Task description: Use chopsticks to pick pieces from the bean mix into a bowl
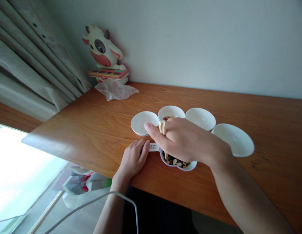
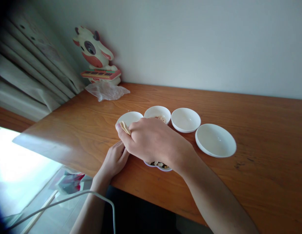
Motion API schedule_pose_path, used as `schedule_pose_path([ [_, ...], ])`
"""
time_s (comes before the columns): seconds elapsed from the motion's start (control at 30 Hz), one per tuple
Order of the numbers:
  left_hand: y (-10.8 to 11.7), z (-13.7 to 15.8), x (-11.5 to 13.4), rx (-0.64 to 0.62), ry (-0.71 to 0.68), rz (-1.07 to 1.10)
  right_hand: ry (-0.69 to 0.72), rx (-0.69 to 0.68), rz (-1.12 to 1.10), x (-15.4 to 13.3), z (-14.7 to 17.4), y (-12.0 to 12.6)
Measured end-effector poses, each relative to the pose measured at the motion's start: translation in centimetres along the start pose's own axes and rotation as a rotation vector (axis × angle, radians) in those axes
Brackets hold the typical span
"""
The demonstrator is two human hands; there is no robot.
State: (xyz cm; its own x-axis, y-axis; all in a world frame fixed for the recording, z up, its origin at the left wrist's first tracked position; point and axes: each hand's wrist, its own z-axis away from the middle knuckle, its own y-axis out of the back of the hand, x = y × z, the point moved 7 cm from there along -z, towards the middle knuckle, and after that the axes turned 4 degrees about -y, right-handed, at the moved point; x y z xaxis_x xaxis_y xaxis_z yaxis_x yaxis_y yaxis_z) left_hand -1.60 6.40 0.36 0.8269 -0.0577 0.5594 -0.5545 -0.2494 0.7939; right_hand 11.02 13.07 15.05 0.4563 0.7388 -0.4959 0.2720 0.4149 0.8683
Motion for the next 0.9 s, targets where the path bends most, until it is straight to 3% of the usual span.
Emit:
schedule_pose_path([
  [0.37, 0.0, -0.1, 0.3, -0.025, 0.019, 0.008, -0.012, 0.073, -0.061, -0.2, -0.2, 1.1],
  [0.53, 0.0, -0.1, 0.3, -0.023, 0.014, 0.013, -0.075, 0.017, -0.130, 0.3, 0.2, 1.0],
  [0.9, -0.1, 0.0, -0.4, 0.029, -0.040, -0.018, 0.059, -0.032, 0.061, -0.7, 0.5, -0.6],
])
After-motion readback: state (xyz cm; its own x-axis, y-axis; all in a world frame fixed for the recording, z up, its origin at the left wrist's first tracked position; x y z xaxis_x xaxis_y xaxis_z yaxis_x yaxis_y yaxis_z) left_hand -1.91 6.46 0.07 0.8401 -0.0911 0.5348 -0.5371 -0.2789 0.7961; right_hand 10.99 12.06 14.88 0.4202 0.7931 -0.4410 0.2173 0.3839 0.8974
